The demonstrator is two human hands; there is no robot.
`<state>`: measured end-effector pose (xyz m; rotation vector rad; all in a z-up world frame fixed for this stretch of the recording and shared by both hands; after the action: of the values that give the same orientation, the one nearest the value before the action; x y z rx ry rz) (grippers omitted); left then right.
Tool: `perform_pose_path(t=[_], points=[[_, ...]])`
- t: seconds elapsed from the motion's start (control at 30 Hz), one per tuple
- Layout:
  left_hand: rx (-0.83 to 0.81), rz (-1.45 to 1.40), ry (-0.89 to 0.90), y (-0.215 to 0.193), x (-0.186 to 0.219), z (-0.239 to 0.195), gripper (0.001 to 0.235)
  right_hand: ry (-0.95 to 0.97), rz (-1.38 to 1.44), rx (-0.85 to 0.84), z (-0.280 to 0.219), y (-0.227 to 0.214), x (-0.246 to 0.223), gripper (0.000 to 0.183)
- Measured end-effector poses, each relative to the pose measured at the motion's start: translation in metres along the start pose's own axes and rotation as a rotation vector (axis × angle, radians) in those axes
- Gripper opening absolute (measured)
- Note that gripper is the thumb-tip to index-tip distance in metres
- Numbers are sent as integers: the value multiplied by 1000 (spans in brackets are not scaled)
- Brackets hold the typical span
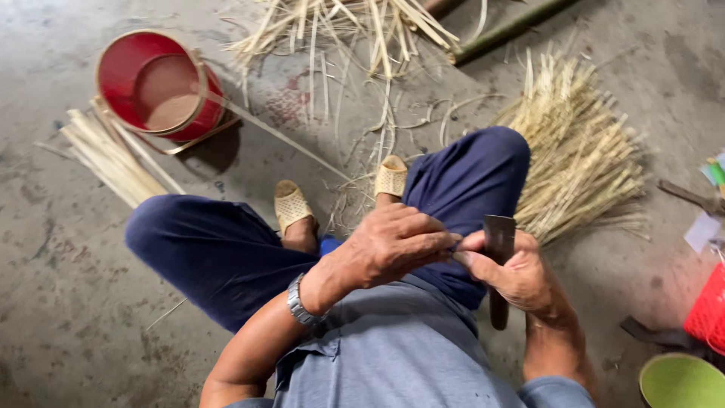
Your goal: The person sits on the floor and uses a knife to split long bamboo strips into thinner strands. They repeatedly peel and separate the strips, accumulating a pile of processed bamboo on the floor.
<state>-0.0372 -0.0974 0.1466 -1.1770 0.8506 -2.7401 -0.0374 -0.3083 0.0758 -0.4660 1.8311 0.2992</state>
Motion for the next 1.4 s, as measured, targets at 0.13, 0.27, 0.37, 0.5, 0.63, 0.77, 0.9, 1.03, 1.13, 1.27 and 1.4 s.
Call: perform_pose_path(t=[0.13,0.27,0.37,0.5,0.63,0.77,0.9,1.03,1.13,1.27,1.4], points=[[91,-97,31,-8,1,-4,32,-53,175,-50,-2,9,-26,27],[169,-191,-47,-8,-2,-12,31,-148,332,-30,-3,15,-44,32],[190,-220,-98,-7,-6,-17,31,-379,7,13,-8,21,-69,19],[199,-201,-121,-5,-7,-16,28,-549,-254,49,-9,33,-93,12],[214,-177,-128,-7,-3,-15,26,-506,-456,154,-8,40,-100,4],[243,-207,-139,-6,4,-15,33,-531,-477,151,-7,47,-102,4],[252,-245,-172,-4,7,-22,29,-351,-179,30,-7,41,-90,17],[265,-405,-215,-1,8,-28,27,-110,-94,-12,-23,25,-77,31],[280,-457,-235,-2,9,-32,26,-87,-268,-80,-27,23,-73,25],[263,-475,-228,-4,11,-34,26,-328,-514,-233,-31,38,-90,25],[263,-486,-186,-7,17,-35,27,-523,-494,-383,-32,55,-110,28]])
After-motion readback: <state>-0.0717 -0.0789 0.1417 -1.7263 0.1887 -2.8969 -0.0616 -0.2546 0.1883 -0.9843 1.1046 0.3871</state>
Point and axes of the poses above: each hand's wrist, its own z-axis towards the middle knuckle, its own y-axis out of the palm, x = y × z, the point moved 7 cm from there along z, towards the middle knuckle, and after that the axes turned 3 degrees about z, right-handed, at the moved point
